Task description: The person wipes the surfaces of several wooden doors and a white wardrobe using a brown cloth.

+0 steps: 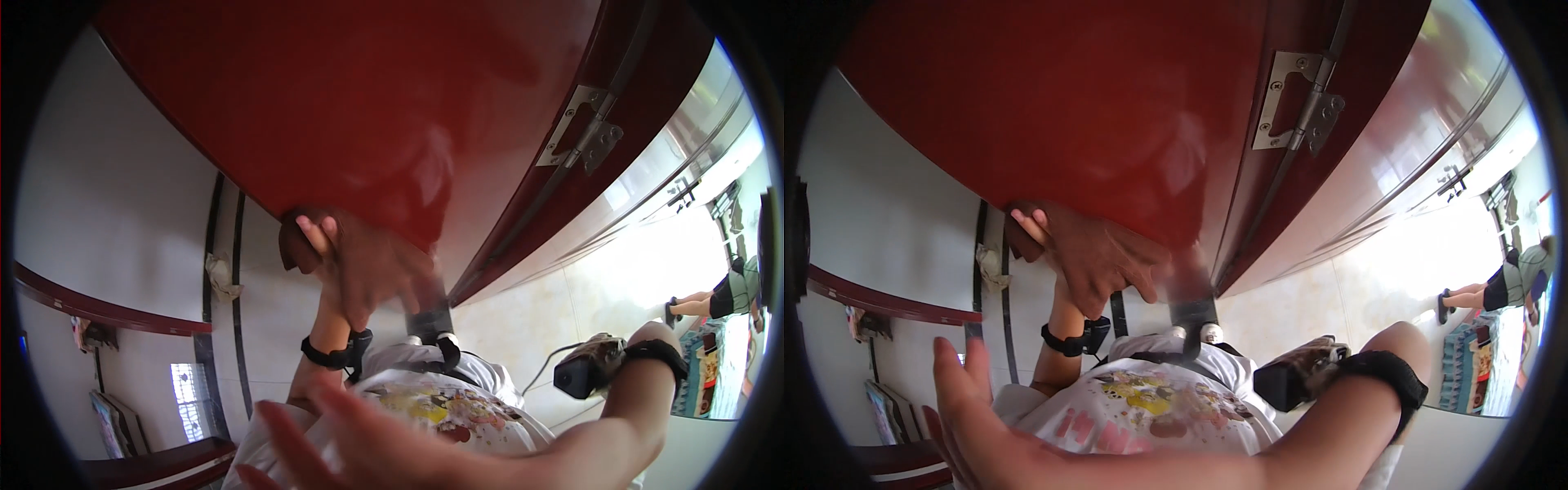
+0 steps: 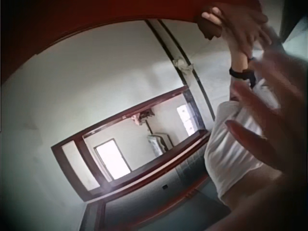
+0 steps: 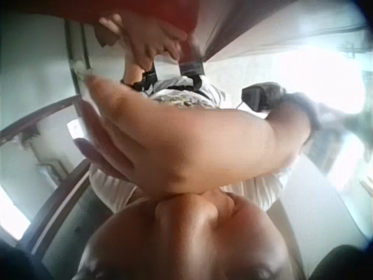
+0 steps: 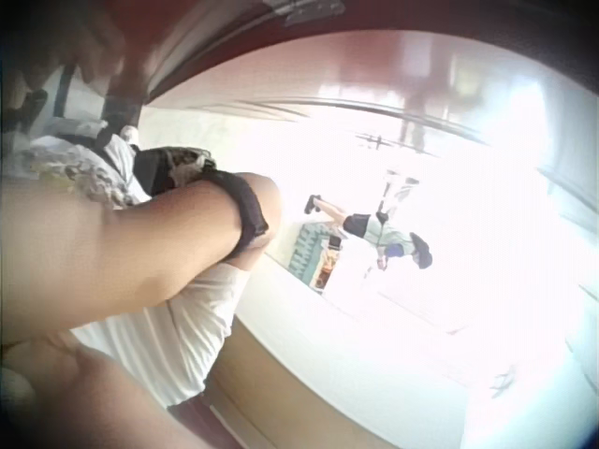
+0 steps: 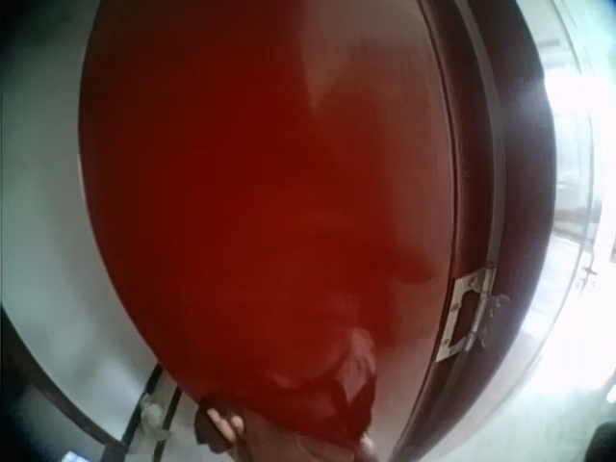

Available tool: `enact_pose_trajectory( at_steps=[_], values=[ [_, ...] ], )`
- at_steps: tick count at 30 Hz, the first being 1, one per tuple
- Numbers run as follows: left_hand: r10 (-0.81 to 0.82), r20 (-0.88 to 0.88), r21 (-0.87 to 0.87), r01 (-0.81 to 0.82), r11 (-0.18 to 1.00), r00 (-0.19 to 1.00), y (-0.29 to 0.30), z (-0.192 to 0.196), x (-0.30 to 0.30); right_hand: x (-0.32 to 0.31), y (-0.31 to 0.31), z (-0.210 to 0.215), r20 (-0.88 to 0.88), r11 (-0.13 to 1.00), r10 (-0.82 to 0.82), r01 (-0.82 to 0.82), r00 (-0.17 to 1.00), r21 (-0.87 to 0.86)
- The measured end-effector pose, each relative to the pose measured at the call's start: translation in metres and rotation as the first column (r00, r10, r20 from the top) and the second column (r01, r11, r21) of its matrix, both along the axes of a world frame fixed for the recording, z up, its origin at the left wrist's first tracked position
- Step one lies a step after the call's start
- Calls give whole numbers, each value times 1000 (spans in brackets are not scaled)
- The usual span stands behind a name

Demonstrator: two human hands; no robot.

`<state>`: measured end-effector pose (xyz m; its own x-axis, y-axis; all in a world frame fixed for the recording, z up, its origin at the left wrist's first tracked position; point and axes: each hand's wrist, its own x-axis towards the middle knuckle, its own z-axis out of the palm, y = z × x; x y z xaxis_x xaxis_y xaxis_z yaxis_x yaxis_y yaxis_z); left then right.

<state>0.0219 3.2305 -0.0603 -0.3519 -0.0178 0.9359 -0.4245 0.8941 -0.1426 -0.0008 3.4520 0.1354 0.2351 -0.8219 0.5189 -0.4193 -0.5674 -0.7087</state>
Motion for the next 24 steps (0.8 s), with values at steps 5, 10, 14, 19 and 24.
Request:
enact_pose_trajectory(
  at_steps=[5,10,14,19,24],
  values=[
    [-15,-11,74,16,997,1000,20,5,-11,-10,43,5,-300,761,-644,546,704,-351],
    [100,70,-42,-97,994,993,53,38,-11,-50,13,-90,33,963,-40,30,999,267],
    [-232,-73,120,239,964,970,63,58,-21,-30,-12,-123,-54,911,56,-29,997,412],
    [-353,-47,144,356,923,934,58,82,-30,-30,-19,-150,53,812,-172,111,984,573],
    [-312,29,12,311,950,950,47,80,-38,-34,-24,-172,426,840,-389,125,817,527]
  ],
)
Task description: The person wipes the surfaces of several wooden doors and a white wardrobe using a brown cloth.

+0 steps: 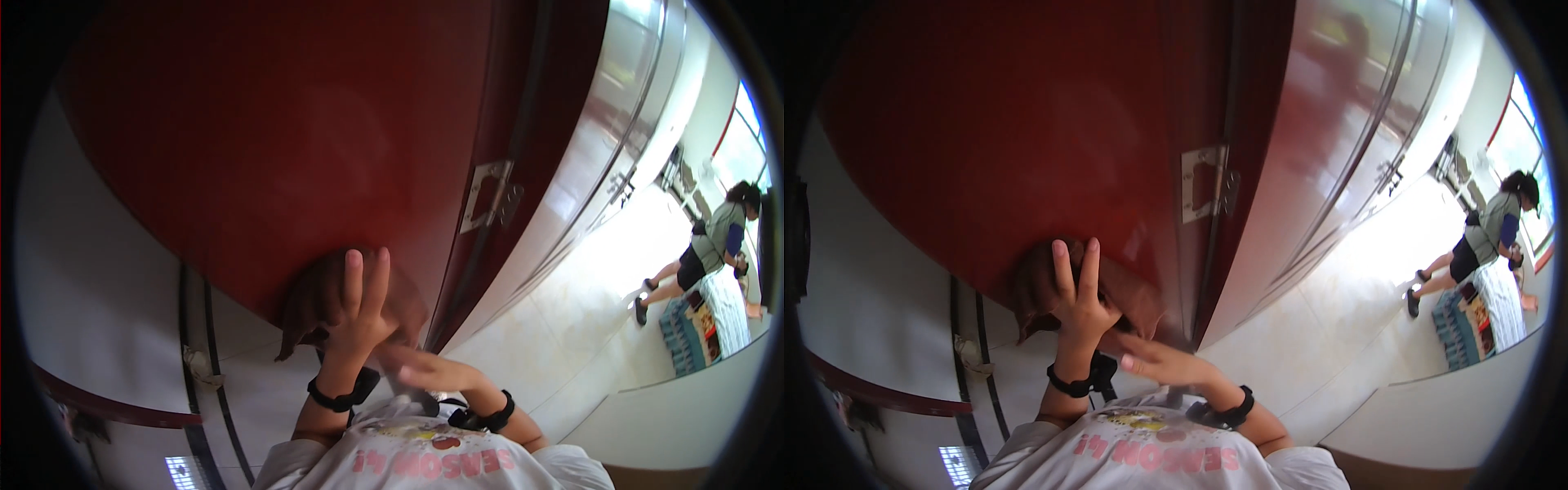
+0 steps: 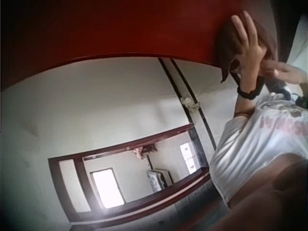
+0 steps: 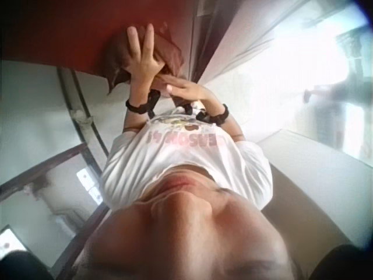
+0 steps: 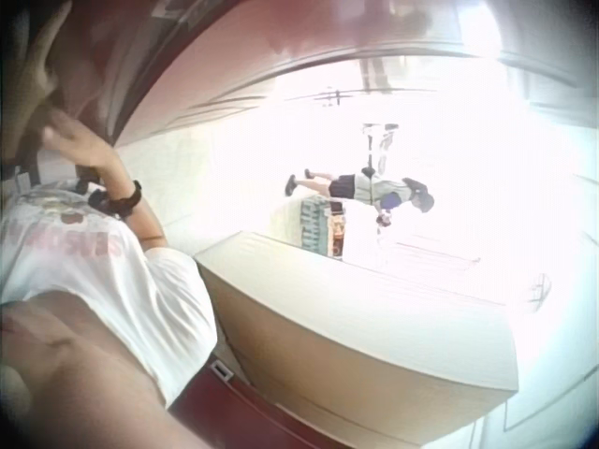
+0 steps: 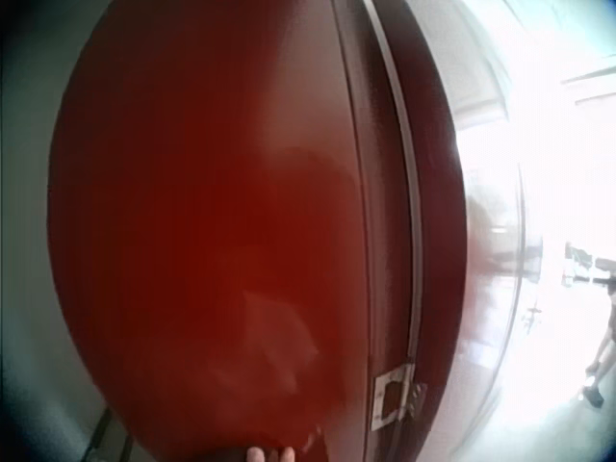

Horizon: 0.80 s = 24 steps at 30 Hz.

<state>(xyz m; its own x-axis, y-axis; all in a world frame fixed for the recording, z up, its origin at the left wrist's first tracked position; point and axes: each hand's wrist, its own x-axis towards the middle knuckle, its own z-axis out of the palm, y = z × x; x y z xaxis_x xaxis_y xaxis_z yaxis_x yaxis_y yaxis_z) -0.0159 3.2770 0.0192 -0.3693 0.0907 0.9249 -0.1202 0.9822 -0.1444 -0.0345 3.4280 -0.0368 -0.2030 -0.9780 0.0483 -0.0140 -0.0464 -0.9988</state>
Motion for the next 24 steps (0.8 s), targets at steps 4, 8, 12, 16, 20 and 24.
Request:
enact_pose_trajectory(
  at_steps=[4,8,12,16,20,24],
  values=[
    [-66,57,-34,68,997,996,9,-8,-5,4,4,-1,233,943,-328,333,915,21],
    [-210,-203,-101,193,976,956,-11,-42,-1,7,-6,-10,334,786,-523,595,784,-167],
    [-339,-226,-93,326,941,913,-16,-64,15,4,-8,-26,741,811,-302,570,599,-130],
    [-328,-15,-304,308,901,945,1,-56,15,-26,-13,-42,940,966,-86,257,329,-1],
    [-337,4,-280,325,903,941,12,-69,24,-42,0,-65,927,952,-4,284,375,-111],
    [-173,-308,-322,68,944,936,52,-55,4,-65,87,-6,707,893,-256,441,659,-87]
  ],
)
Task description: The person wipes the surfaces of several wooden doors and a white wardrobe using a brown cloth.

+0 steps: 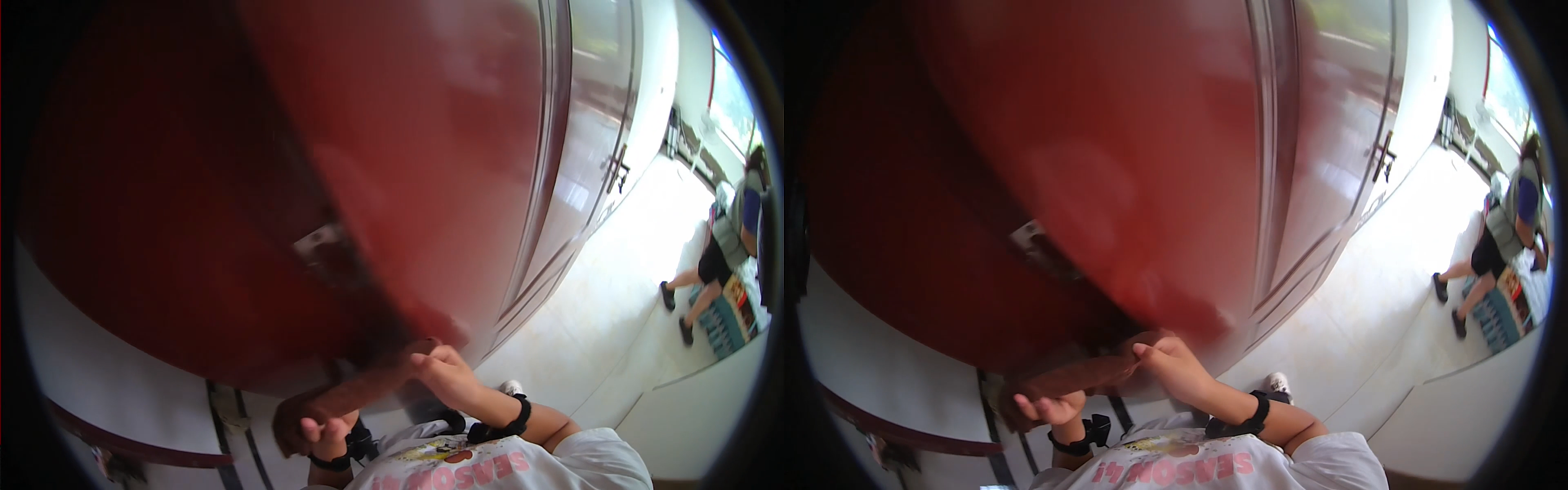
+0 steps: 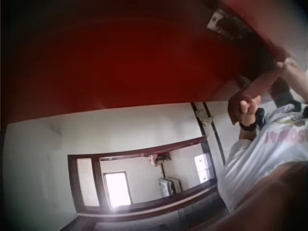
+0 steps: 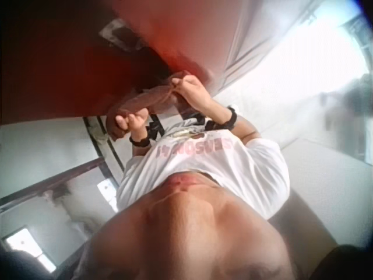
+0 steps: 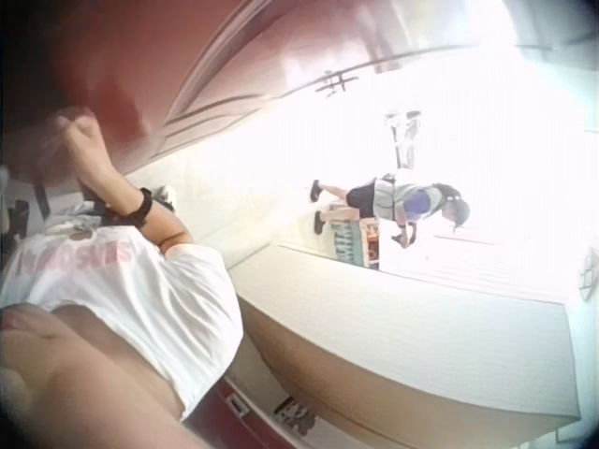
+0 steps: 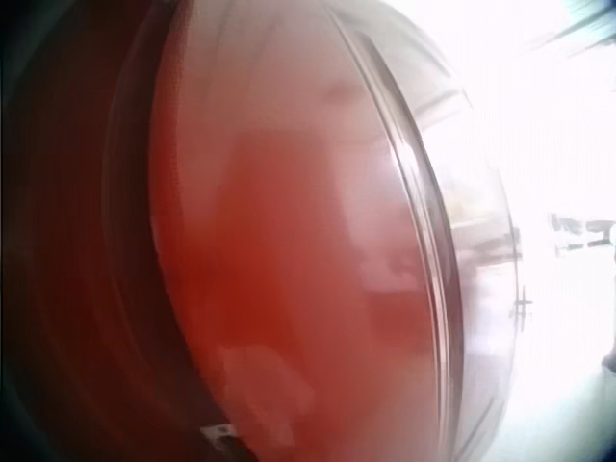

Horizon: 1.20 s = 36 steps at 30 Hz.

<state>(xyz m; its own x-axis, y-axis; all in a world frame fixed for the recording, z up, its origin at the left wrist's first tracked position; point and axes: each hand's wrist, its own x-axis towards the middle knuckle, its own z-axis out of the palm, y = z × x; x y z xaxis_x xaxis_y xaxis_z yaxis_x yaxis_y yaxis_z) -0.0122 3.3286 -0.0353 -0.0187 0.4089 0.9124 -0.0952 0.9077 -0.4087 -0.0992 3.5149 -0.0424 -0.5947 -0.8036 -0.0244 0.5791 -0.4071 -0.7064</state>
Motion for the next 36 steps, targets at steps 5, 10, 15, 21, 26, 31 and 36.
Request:
enact_pose_trajectory(
  at_steps=[5,10,15,21,26,31,36],
  values=[
    [-73,127,210,45,977,989,96,-5,-52,-86,87,16,-558,830,-495,552,666,-78],
    [-62,372,393,-97,914,926,154,31,-132,-163,138,66,-766,686,-602,636,224,-353],
    [88,342,343,-211,915,936,172,69,-178,-237,157,87,-853,746,-475,414,-217,-521],
    [509,379,116,-585,803,773,172,21,-175,-254,152,57,-713,456,-486,549,-505,-700],
    [543,303,37,-579,814,783,181,64,-195,-267,149,92,-675,327,-281,593,-682,-736],
    [383,255,225,-439,870,888,171,199,-190,-261,123,221,-551,261,-289,489,-783,-832],
    [521,48,318,-508,801,852,155,207,-173,-231,82,265,-467,331,-265,375,-844,-866]
  ],
)
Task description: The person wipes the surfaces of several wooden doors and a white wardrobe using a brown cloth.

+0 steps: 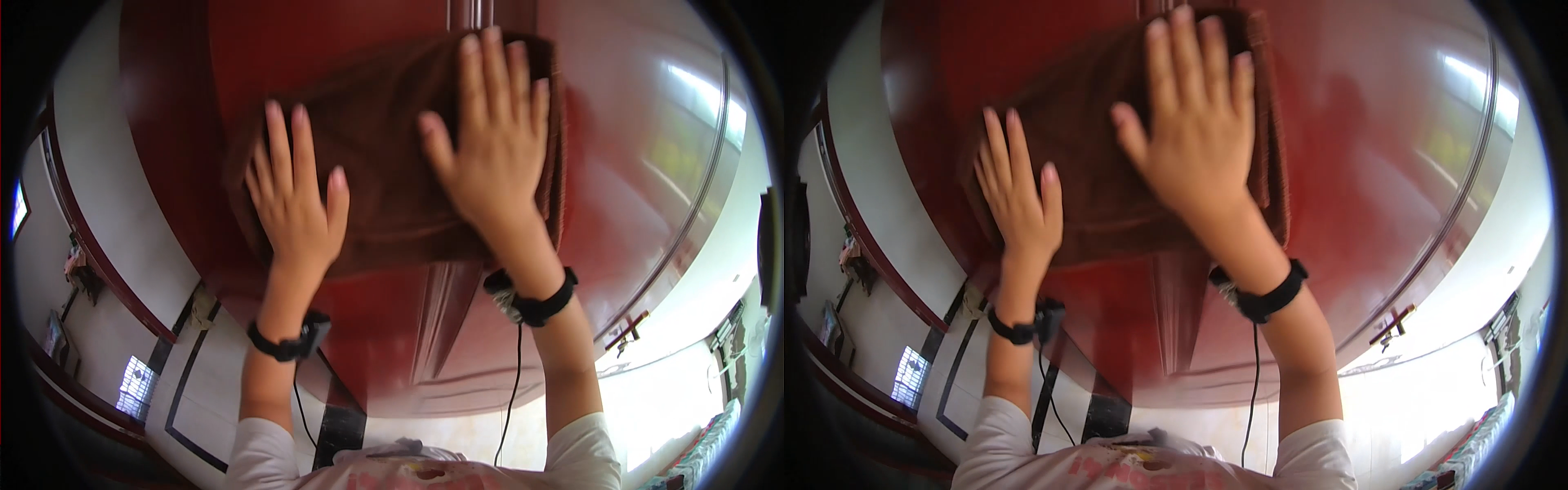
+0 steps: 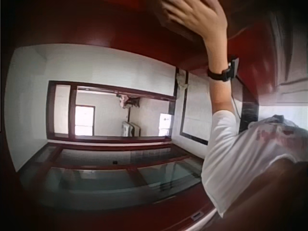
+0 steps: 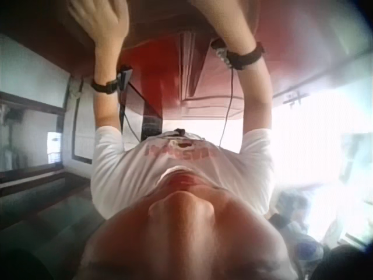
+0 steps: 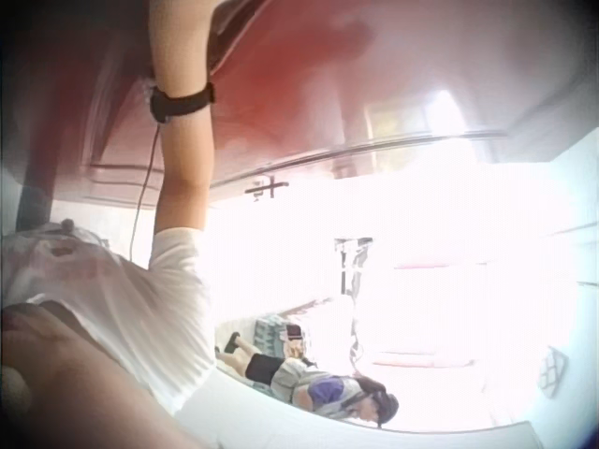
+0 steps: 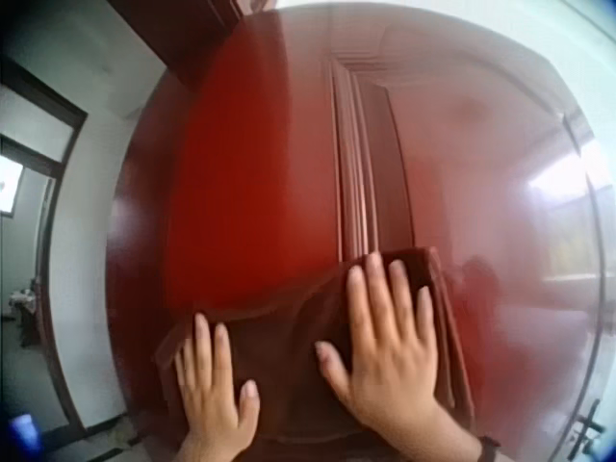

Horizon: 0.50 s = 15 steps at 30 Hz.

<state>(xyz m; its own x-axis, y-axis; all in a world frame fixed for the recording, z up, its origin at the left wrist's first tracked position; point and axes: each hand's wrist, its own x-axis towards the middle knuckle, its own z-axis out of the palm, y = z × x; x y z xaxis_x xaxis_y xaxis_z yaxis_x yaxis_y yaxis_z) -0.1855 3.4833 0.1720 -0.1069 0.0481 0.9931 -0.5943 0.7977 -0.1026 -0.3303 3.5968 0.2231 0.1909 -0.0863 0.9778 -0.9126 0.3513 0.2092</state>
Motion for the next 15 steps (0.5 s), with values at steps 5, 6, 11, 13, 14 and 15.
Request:
enact_pose_trajectory(
  at_steps=[5,6,11,13,14,15],
  values=[
    [-26,227,159,-11,987,974,-5,-129,18,54,-27,-80,-56,874,161,-116,985,472],
    [-34,227,197,-12,980,973,-6,-166,20,60,-26,-101,-176,844,172,-53,969,534],
    [-248,308,480,74,874,919,16,-168,8,26,-28,-140,-289,677,278,27,916,736],
    [-102,325,250,19,968,940,-2,-143,9,33,-19,-88,-147,769,232,-89,962,633],
    [-141,247,224,85,971,959,5,-104,-1,29,-12,-65,-97,829,210,-125,973,545],
    [-125,225,191,82,978,966,14,-71,-11,21,-6,-45,-48,884,185,-144,982,445]
  ],
)
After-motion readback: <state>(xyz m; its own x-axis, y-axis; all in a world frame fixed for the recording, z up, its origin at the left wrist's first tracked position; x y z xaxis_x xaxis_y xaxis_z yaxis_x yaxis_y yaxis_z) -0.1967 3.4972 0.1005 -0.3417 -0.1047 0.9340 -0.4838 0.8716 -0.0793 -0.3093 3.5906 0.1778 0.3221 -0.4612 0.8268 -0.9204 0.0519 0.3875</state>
